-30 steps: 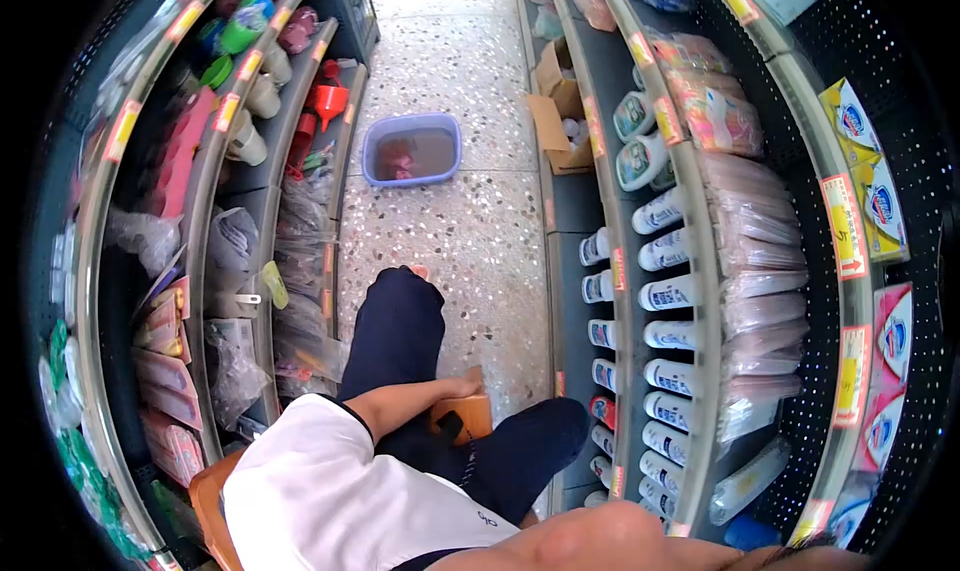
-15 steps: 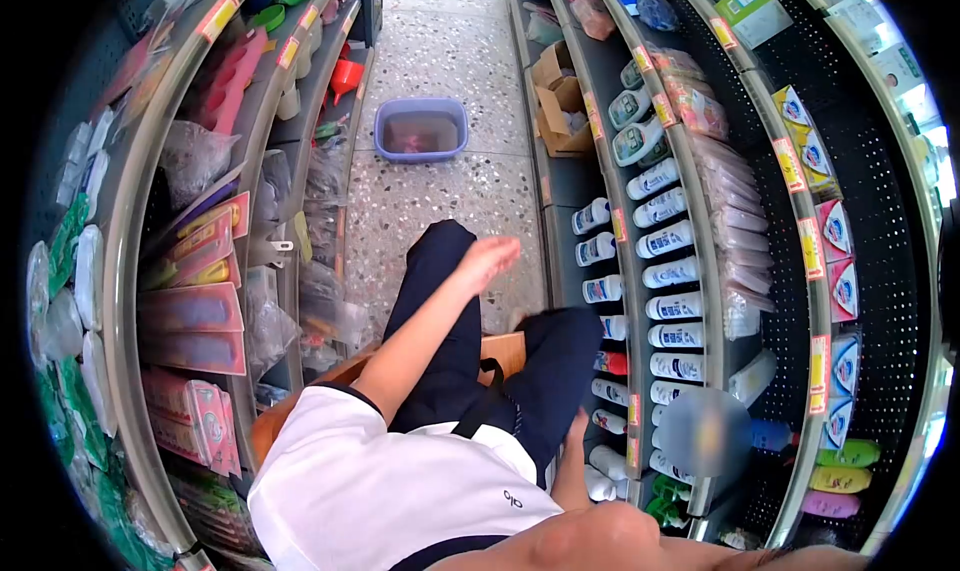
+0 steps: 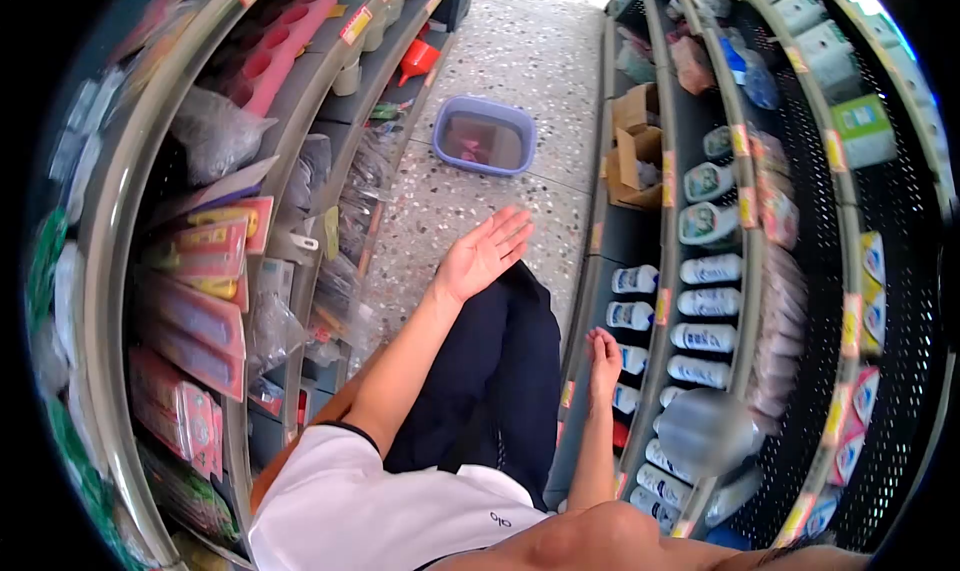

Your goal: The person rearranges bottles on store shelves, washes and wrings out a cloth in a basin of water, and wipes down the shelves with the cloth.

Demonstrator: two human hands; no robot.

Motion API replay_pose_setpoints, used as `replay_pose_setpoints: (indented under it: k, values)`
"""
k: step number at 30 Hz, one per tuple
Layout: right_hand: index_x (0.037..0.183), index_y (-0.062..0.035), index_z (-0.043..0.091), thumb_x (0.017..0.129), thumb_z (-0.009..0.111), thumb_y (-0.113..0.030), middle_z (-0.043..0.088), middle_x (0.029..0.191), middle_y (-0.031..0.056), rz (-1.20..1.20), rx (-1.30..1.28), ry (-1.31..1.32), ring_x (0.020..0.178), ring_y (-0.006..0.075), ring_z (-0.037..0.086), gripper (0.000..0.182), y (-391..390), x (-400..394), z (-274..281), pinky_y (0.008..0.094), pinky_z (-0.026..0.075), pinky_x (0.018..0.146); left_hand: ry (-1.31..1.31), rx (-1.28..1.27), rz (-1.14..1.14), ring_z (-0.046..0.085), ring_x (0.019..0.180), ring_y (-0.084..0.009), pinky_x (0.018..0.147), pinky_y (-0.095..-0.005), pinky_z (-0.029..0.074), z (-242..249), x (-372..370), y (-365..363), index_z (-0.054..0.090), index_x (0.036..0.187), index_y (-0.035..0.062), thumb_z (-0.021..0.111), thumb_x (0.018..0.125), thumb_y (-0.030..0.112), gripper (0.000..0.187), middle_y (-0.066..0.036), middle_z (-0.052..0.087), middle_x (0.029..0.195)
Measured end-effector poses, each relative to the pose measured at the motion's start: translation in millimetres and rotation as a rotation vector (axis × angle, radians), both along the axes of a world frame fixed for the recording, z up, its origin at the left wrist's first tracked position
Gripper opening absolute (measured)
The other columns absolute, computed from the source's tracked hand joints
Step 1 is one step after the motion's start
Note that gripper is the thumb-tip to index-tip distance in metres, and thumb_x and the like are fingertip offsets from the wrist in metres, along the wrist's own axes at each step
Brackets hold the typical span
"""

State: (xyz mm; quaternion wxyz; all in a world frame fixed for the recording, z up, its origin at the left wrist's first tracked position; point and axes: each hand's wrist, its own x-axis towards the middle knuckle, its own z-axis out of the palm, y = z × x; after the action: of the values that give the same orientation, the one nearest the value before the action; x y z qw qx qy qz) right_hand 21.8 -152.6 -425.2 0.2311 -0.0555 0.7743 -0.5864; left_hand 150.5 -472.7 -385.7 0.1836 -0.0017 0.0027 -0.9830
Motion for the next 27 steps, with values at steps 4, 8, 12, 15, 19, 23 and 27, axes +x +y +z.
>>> replay_pose_setpoints:
  k: [4, 8, 12, 15, 19, 23, 27]
  values:
    - [0.113, -0.0014, 0.065, 0.097, 0.057, -0.016, 0.067, 0.105, 0.0042, 0.197, 0.052, -0.022, 0.099, 0.0123, 0.062, 0.024, -103, -53, -53, 0.0242, 0.047, 0.080, -0.404, 0.038, 0.071, 0.051, 0.125, -0.0261, 0.103, -0.0399, 0.043, -100, -19, -51, 0.059, 0.117, 0.0064, 0.057, 0.097, 0.020, 0.024, -0.012, 0.058, 0.129]
    - [0.117, 0.0017, 0.063, 0.093, 0.058, -0.014, 0.067, 0.112, 0.0128, 0.430, 0.154, 0.055, 0.107, 0.0200, 0.062, 0.029, -201, -108, -152, 0.0322, 0.046, 0.095, -0.782, -0.085, 0.097, 0.056, 0.118, -0.0241, 0.099, -0.0375, 0.045, -186, -46, -103, 0.059, 0.115, 0.0069, 0.061, 0.094, 0.018, 0.023, -0.010, 0.061, 0.123]
    - [0.124, -0.0027, 0.057, 0.086, 0.062, -0.018, 0.061, 0.121, 0.0195, 0.637, 0.226, 0.282, 0.113, 0.0342, 0.059, 0.041, -301, -146, -245, 0.0382, 0.045, 0.099, -0.989, -0.171, 0.066, 0.053, 0.122, -0.0252, 0.101, -0.0372, 0.044, -274, -88, -154, 0.051, 0.126, 0.0055, 0.059, 0.095, 0.021, 0.036, -0.012, 0.056, 0.130]
    - [0.132, -0.0047, 0.048, 0.082, 0.062, -0.017, 0.047, 0.137, 0.0219, 0.808, 0.405, 0.460, 0.127, 0.0374, 0.045, 0.053, -368, -174, -306, 0.0428, 0.042, 0.102, -1.061, -0.129, 0.016, 0.042, 0.132, -0.0279, 0.108, -0.0386, 0.036, -341, -126, -197, 0.039, 0.139, 0.0018, 0.056, 0.097, 0.025, 0.051, -0.016, 0.043, 0.143]
    - [0.141, -0.0055, 0.037, 0.082, 0.061, -0.015, 0.038, 0.147, 0.0156, 0.882, 0.625, 0.756, 0.137, 0.0362, 0.033, 0.065, -427, -208, -373, 0.0532, 0.030, 0.110, -1.211, -0.164, 0.018, 0.040, 0.132, -0.0298, 0.109, -0.0398, 0.036, -434, -171, -250, 0.037, 0.138, -0.0020, 0.050, 0.099, 0.028, 0.051, -0.018, 0.041, 0.144]
    - [0.132, -0.0061, 0.046, 0.082, 0.051, -0.005, 0.047, 0.137, 0.0102, 0.892, 0.678, 0.802, 0.134, 0.0318, 0.037, 0.050, -450, -228, -380, 0.0619, 0.026, 0.108, -1.144, -0.101, 0.150, 0.050, 0.123, -0.0310, 0.104, -0.0418, 0.043, -465, -203, -279, 0.048, 0.122, -0.0026, 0.045, 0.101, 0.027, 0.036, -0.019, 0.052, 0.129]
    - [0.124, -0.0075, 0.053, 0.082, 0.056, -0.010, 0.055, 0.123, 0.0082, 0.904, 0.697, 0.775, 0.125, 0.0304, 0.045, 0.042, -456, -234, -376, 0.0629, 0.028, 0.105, -1.087, 0.028, 0.228, 0.051, 0.119, -0.0332, 0.105, -0.0451, 0.043, -477, -208, -280, 0.048, 0.117, -0.0026, 0.039, 0.103, 0.024, 0.031, -0.020, 0.054, 0.120]
